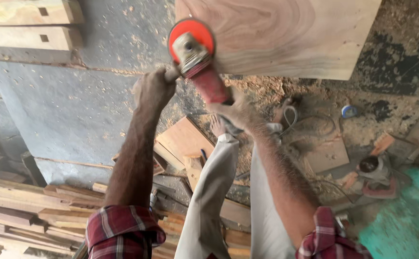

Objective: The person sands a small wooden stool and then a square wooden board using a power sander.

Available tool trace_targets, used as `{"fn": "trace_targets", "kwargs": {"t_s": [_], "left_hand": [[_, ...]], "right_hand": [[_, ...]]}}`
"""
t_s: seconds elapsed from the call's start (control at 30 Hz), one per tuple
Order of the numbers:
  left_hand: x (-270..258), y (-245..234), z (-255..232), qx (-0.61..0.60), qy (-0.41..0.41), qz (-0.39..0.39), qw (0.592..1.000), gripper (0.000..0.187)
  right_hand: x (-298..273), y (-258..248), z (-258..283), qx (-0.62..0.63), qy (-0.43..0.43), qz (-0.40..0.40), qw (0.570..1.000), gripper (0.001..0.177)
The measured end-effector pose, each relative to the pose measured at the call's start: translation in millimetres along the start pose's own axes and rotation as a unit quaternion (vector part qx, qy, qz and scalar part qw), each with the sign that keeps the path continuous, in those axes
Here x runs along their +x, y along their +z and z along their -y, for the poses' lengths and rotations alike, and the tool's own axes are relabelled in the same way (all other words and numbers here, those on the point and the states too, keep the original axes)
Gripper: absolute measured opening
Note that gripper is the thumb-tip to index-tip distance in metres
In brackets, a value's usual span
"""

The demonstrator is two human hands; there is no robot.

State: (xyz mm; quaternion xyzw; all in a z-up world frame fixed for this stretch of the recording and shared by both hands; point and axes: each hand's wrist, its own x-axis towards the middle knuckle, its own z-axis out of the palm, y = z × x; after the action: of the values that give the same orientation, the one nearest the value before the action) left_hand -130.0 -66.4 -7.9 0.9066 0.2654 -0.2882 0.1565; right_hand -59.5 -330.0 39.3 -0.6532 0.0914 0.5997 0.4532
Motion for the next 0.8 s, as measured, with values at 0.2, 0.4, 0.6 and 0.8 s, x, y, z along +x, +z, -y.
{"fn": "trace_targets", "kwargs": {"t_s": [0.2, 0.4, 0.6, 0.8], "left_hand": [[7.0, 71.8, -177.6, 0.027, 0.201, 0.057, 0.978, 0.017], [-32.0, 82.4, -329.6, 0.041, 0.234, 0.154, 0.959, 0.018], [9.6, 74.4, -253.2, -0.042, 0.134, 0.139, 0.98, 0.024], [55.4, 5.9, -122.8, 0.045, 0.168, -0.124, 0.977, 0.019]], "right_hand": [[-80.9, -142.1, -64.2, 0.01, -0.007, -0.119, 0.993, 0.062], [-141.8, -240.0, -141.2, 0.186, 0.001, -0.145, 0.972, 0.051], [-92.4, -202.8, -77.7, 0.004, -0.055, -0.164, 0.985, 0.092], [-19.9, -129.3, 40.9, -0.327, -0.334, -0.195, 0.862, 0.11]]}}
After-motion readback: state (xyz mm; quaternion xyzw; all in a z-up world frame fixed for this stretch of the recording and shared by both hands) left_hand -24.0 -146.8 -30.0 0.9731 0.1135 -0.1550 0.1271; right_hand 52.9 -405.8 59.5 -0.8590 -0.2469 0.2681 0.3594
